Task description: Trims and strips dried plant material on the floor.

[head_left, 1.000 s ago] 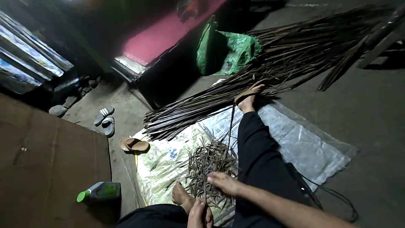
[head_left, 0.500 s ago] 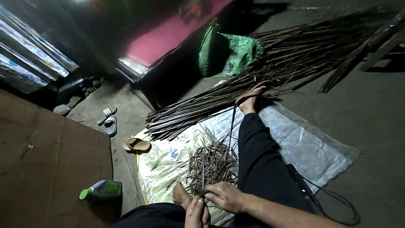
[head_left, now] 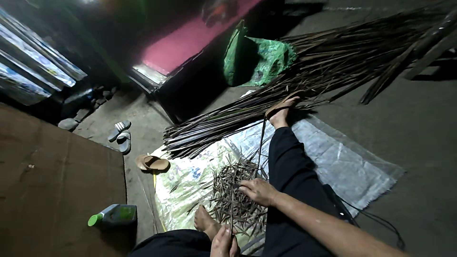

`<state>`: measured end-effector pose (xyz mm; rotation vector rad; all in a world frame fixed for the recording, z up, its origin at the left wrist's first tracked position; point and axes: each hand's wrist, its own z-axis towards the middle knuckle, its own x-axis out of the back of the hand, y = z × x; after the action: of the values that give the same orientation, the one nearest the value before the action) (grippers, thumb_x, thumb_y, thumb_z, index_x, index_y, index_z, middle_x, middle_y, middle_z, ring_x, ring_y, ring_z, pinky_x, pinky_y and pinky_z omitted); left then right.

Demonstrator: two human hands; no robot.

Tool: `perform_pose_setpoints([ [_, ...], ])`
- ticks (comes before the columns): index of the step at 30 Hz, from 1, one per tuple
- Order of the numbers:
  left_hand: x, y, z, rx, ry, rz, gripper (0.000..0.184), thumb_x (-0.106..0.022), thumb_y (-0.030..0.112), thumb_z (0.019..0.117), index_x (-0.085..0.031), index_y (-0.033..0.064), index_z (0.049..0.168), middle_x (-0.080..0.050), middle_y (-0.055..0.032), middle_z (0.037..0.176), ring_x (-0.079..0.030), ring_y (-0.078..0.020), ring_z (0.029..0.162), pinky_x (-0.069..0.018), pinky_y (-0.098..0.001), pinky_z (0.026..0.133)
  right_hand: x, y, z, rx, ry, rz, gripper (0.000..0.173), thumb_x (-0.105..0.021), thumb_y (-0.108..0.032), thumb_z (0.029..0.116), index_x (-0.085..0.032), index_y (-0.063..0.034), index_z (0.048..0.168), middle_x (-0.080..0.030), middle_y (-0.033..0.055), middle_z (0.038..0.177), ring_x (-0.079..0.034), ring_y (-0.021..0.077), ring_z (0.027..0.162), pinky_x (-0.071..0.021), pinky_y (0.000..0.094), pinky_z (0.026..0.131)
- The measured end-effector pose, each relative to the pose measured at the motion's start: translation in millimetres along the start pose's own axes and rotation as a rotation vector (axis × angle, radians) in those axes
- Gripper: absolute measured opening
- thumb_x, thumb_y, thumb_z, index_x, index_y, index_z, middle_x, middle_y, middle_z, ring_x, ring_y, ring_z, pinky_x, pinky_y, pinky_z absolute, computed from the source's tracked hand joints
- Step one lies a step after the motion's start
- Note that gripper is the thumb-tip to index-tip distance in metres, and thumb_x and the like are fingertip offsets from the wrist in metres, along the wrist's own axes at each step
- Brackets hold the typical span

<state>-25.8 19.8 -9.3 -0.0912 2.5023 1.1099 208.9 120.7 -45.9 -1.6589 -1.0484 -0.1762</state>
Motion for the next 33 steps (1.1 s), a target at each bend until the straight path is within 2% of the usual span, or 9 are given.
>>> perform_pose_setpoints([
  [2,1,-1,0,-0.01,-0.029,-0.016,0.035,-0.023,0.016,0.1107,-0.056,0.0074,0.105,-0.046,0.0077,0.051,-0.038,0.0023,0.036,-0.0338,-0.0128,0.035,1,-1,0,-0.038,0.012,-0.035,0.046,-0.038,-0.036,0.1108,-0.066,-0.0013,0.121,-0.071,0.0242,0.104,-0.069,0.0419,0.104,-0.0507,0.0619,0.092],
  [5,-2,1,-3,-0.013,-0.056,-0.011,0.034,-0.023,0.015,0.1095,-0.056,0.008,0.103,-0.047,0.0081,0.052,-0.04,0.0024,0.037,-0.0354,-0.0129,0.036,14,7,8,-0.221,0.039,-0.003,0.047,-0.037,-0.036,0.1118,-0.062,-0.0031,0.134,-0.069,0.0255,0.121,-0.065,0.0424,0.118,-0.0468,0.0622,0.102],
  [8,-1,-1,-4,0.004,-0.054,-0.004,0.035,-0.023,0.015,0.1095,-0.056,0.0068,0.106,-0.047,0.0076,0.052,-0.041,0.0017,0.037,-0.0359,-0.0134,0.036,27,21,14,-0.295,0.136,0.106,0.046,-0.036,-0.034,0.1123,-0.063,-0.0002,0.129,-0.068,0.0258,0.12,-0.064,0.041,0.116,-0.0457,0.0618,0.101],
  [10,0,-1,-1,0.008,-0.041,0.002,0.036,-0.021,0.016,0.1102,-0.056,0.0068,0.106,-0.047,0.0077,0.052,-0.04,0.0017,0.037,-0.0353,-0.0132,0.036,27,15,11,-0.264,0.158,0.249,0.045,-0.037,-0.029,0.1126,-0.064,0.0045,0.123,-0.067,0.026,0.113,-0.065,0.0377,0.107,-0.0473,0.0568,0.098],
  [13,0,0,4,0.016,-0.023,-0.023,0.038,-0.019,0.017,0.1107,-0.055,0.0072,0.106,-0.046,0.0079,0.052,-0.039,0.0021,0.036,-0.0344,-0.0128,0.035,-1,-9,-4,-0.203,0.09,0.565,0.04,-0.041,-0.026,0.1112,-0.061,0.0044,0.127,-0.061,0.0122,0.09,-0.055,0.0174,0.072,-0.0491,0.0365,0.072],
  [15,-3,3,5,0.034,-0.015,-0.055,0.04,-0.017,0.019,0.1116,-0.055,0.0087,0.104,-0.046,0.0087,0.051,-0.039,0.0027,0.036,-0.0338,-0.0121,0.035,-18,-27,-17,-0.158,0.0,0.667,0.04,-0.043,-0.023,0.1096,-0.058,0.0032,0.136,-0.063,0.0121,0.093,-0.054,0.015,0.071,-0.0484,0.0337,0.069],
  [19,-7,5,5,0.061,0.003,-0.094,0.041,-0.015,0.021,0.1121,-0.053,0.0105,0.101,-0.045,0.009,0.051,-0.038,0.003,0.035,-0.0331,-0.0116,0.034,-41,-55,-32,-0.087,-0.106,0.695,0.037,-0.041,-0.021,0.1104,-0.058,0.0034,0.133,-0.061,0.013,0.096,-0.054,0.0162,0.076,-0.0478,0.0349,0.074],
  [26,-2,-1,2,0.085,-0.104,-0.236,0.041,-0.014,0.026,0.1122,-0.051,0.0139,0.098,-0.045,0.0094,0.052,-0.04,0.0021,0.036,-0.0354,-0.012,0.036,-49,-44,-24,-0.064,0.024,0.679,0.038,-0.041,-0.022,0.1095,-0.061,0.001,0.133,-0.065,0.0127,0.101,-0.058,0.0155,0.08,-0.0508,0.0356,0.079],
  [33,-3,5,-2,0.091,-0.161,-0.322,0.043,-0.012,0.027,0.1118,-0.052,0.0164,0.1,-0.046,0.0112,0.052,-0.04,0.0034,0.036,-0.0355,-0.0111,0.036,-46,-48,-19,-0.08,0.112,0.694,0.039,-0.046,-0.022,0.1081,-0.06,0.0015,0.136,-0.067,0.0182,0.12,-0.065,0.0211,0.101,-0.0508,0.0406,0.095],
])
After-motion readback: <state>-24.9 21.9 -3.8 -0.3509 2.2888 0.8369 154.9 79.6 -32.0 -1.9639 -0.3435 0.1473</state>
